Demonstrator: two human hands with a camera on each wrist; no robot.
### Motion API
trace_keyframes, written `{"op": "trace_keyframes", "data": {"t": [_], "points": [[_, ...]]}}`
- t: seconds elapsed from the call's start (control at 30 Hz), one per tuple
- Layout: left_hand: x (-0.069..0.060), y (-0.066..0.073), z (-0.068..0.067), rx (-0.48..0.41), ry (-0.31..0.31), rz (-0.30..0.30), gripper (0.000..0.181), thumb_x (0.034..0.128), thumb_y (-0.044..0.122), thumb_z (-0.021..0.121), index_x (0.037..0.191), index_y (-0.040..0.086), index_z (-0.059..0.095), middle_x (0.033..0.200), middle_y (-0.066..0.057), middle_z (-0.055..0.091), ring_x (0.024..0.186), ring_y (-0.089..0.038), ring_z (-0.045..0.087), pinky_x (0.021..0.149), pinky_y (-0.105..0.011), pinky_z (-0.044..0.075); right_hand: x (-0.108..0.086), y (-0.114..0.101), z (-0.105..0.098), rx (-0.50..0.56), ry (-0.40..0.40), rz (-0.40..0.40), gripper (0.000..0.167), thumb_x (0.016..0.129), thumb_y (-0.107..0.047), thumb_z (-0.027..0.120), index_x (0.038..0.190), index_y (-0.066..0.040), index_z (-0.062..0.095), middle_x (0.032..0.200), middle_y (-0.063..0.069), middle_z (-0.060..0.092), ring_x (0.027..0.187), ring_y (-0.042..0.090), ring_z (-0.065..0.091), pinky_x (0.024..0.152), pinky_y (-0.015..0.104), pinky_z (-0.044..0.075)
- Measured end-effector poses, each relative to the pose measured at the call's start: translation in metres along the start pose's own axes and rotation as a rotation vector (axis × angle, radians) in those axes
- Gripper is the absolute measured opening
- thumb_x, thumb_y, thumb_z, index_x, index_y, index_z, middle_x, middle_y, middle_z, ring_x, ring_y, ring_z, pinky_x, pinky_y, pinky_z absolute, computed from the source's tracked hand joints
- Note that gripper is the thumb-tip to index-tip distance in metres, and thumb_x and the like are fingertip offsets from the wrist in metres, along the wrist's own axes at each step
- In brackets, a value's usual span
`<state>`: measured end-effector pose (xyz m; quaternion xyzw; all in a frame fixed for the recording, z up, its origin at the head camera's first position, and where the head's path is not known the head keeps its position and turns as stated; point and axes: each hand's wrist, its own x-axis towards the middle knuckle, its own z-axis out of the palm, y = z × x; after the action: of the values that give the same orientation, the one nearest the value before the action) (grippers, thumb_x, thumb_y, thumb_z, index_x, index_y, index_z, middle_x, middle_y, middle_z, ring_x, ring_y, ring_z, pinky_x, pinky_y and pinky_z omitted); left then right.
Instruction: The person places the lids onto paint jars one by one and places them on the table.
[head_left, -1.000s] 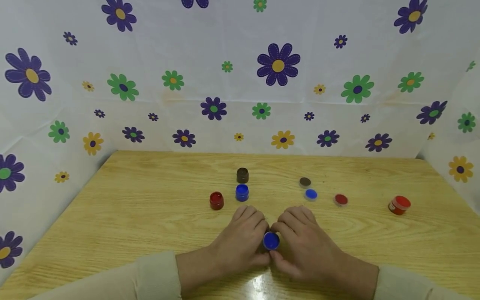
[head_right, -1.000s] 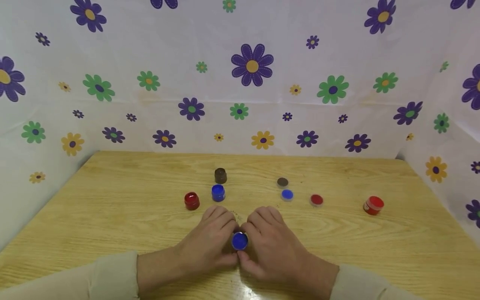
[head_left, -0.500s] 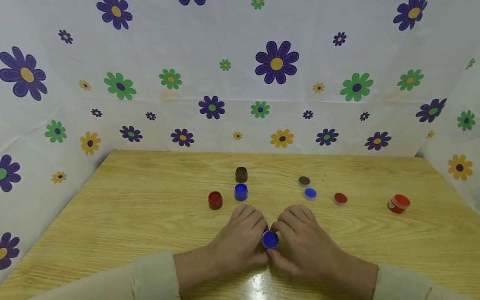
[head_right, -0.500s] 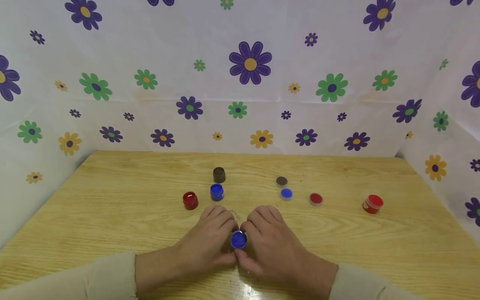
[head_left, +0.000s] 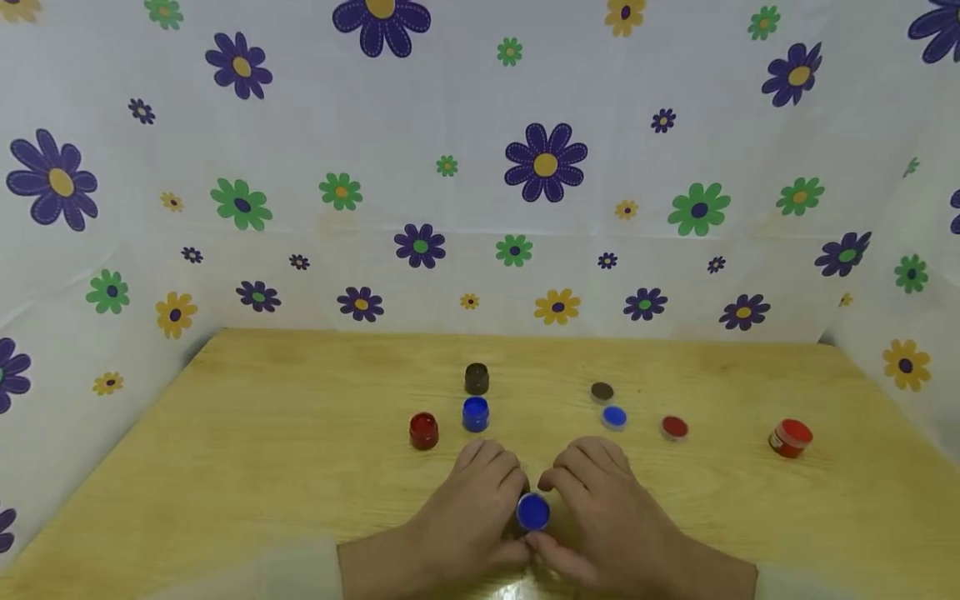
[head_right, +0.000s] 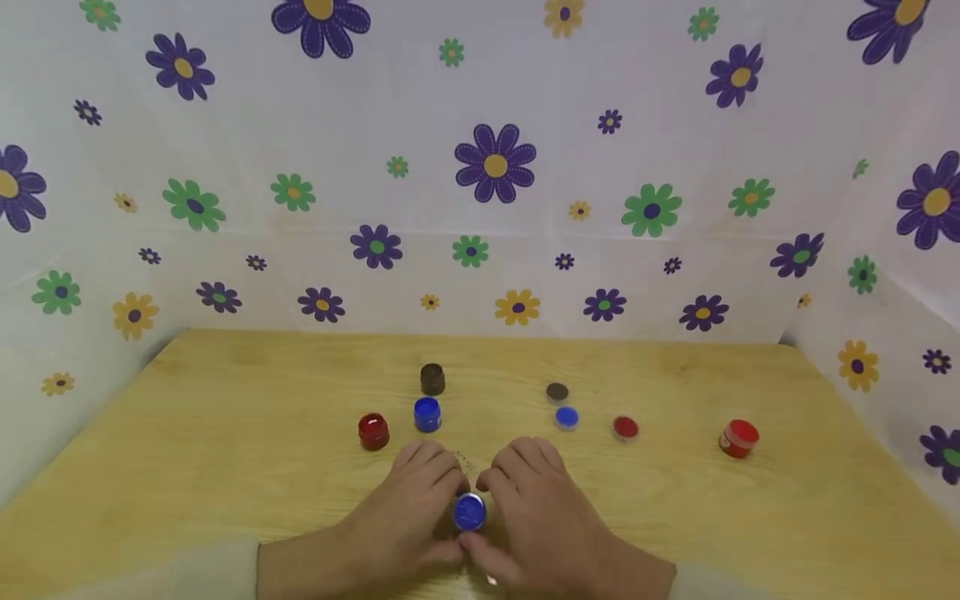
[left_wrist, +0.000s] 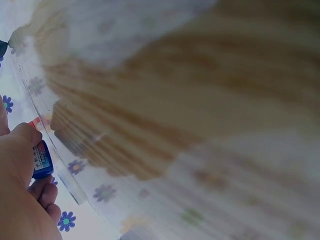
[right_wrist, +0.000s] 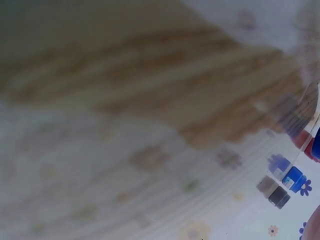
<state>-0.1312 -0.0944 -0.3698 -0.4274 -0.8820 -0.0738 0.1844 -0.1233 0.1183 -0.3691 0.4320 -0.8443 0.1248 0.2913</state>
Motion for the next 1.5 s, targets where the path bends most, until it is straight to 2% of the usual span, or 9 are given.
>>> {"op": "trace_keyframes", "data": {"t": [0.13, 0.2, 0.37, 0.47, 0.57, 0.7, 0.87, 1.2, 1.5], "points": [[-0.003, 0.002, 0.004, 0.003, 0.068, 0.002, 0.037, 0.0758, 0.048, 0.078, 0.085, 0.016, 0.063, 0.086, 0.008, 0.057, 0.088, -0.012, 0.047, 0.087, -0.028, 0.038, -0.001, -0.002, 0.002, 0.021, 0.01, -0.003, 0.036, 0.083, -0.045, 0.067, 0.099, -0.013, 0.064, 0.097, -0.005, 0.057, 0.096, 0.017, 0.048, 0.089, 0.037, 0.037], [-0.004, 0.002, 0.005, 0.003, 0.081, 0.009, 0.036, 0.0738, 0.047, 0.079, 0.084, 0.016, 0.063, 0.085, 0.008, 0.057, 0.087, -0.012, 0.048, 0.086, -0.028, 0.038, -0.001, -0.003, 0.002, 0.029, -0.003, -0.014, 0.035, 0.081, -0.042, 0.069, 0.1, -0.013, 0.064, 0.097, -0.004, 0.057, 0.096, 0.017, 0.047, 0.088, 0.036, 0.037], [0.002, -0.006, 0.0, 0.003, 0.066, 0.004, 0.036, 0.0726, 0.044, 0.079, 0.085, 0.015, 0.06, 0.087, 0.006, 0.056, 0.09, -0.014, 0.048, 0.089, -0.031, 0.039, 0.008, 0.002, -0.001, 0.027, -0.074, 0.001, 0.037, 0.078, -0.039, 0.07, 0.103, -0.012, 0.065, 0.1, -0.003, 0.058, 0.099, 0.017, 0.047, 0.09, 0.035, 0.036], [0.01, -0.013, -0.004, 0.013, 0.069, -0.003, 0.037, 0.0726, 0.043, 0.08, 0.086, 0.014, 0.061, 0.088, 0.005, 0.057, 0.091, -0.015, 0.048, 0.091, -0.032, 0.038, 0.016, 0.011, -0.001, 0.013, -0.059, -0.011, 0.038, 0.078, -0.038, 0.07, 0.103, -0.011, 0.064, 0.1, -0.002, 0.058, 0.098, 0.019, 0.048, 0.09, 0.037, 0.037], [0.012, -0.015, -0.005, 0.01, 0.059, -0.012, 0.037, 0.072, 0.043, 0.08, 0.086, 0.014, 0.062, 0.088, 0.005, 0.058, 0.091, -0.015, 0.048, 0.09, -0.032, 0.038, 0.018, 0.015, 0.001, 0.015, -0.03, -0.043, 0.037, 0.077, -0.036, 0.07, 0.101, -0.01, 0.064, 0.098, -0.001, 0.057, 0.096, 0.02, 0.048, 0.088, 0.038, 0.038], [0.005, -0.009, -0.003, 0.003, 0.046, -0.002, 0.036, 0.072, 0.042, 0.079, 0.085, 0.014, 0.061, 0.087, 0.005, 0.057, 0.089, -0.015, 0.048, 0.089, -0.031, 0.038, 0.011, 0.009, 0.004, 0.03, -0.032, -0.058, 0.035, 0.078, -0.037, 0.069, 0.1, -0.01, 0.064, 0.096, -0.002, 0.057, 0.095, 0.018, 0.047, 0.087, 0.036, 0.037], [-0.002, 0.0, 0.002, 0.002, 0.027, -0.017, 0.035, 0.0722, 0.042, 0.078, 0.084, 0.015, 0.06, 0.086, 0.006, 0.055, 0.09, -0.014, 0.047, 0.091, -0.032, 0.038, 0.003, 0.001, 0.005, 0.039, -0.037, -0.043, 0.033, 0.079, -0.036, 0.069, 0.1, -0.011, 0.065, 0.096, -0.003, 0.057, 0.095, 0.018, 0.047, 0.088, 0.036, 0.037], [-0.003, 0.005, 0.003, -0.032, -0.015, -0.034, 0.033, 0.0744, 0.043, 0.077, 0.084, 0.016, 0.061, 0.087, 0.007, 0.057, 0.091, -0.013, 0.047, 0.091, -0.03, 0.038, -0.002, -0.003, 0.001, 0.009, -0.061, -0.001, 0.032, 0.082, -0.042, 0.067, 0.095, -0.013, 0.064, 0.093, -0.003, 0.057, 0.094, 0.018, 0.049, 0.088, 0.037, 0.04], [-0.008, 0.009, 0.002, -0.057, -0.051, -0.049, 0.037, 0.0759, 0.046, 0.077, 0.089, 0.015, 0.064, 0.093, 0.006, 0.06, 0.094, -0.014, 0.048, 0.092, -0.03, 0.037, -0.007, -0.008, 0.002, 0.034, -0.062, 0.029, 0.036, 0.083, -0.049, 0.068, 0.093, -0.015, 0.062, 0.092, -0.004, 0.056, 0.093, 0.016, 0.048, 0.088, 0.036, 0.04]]}}
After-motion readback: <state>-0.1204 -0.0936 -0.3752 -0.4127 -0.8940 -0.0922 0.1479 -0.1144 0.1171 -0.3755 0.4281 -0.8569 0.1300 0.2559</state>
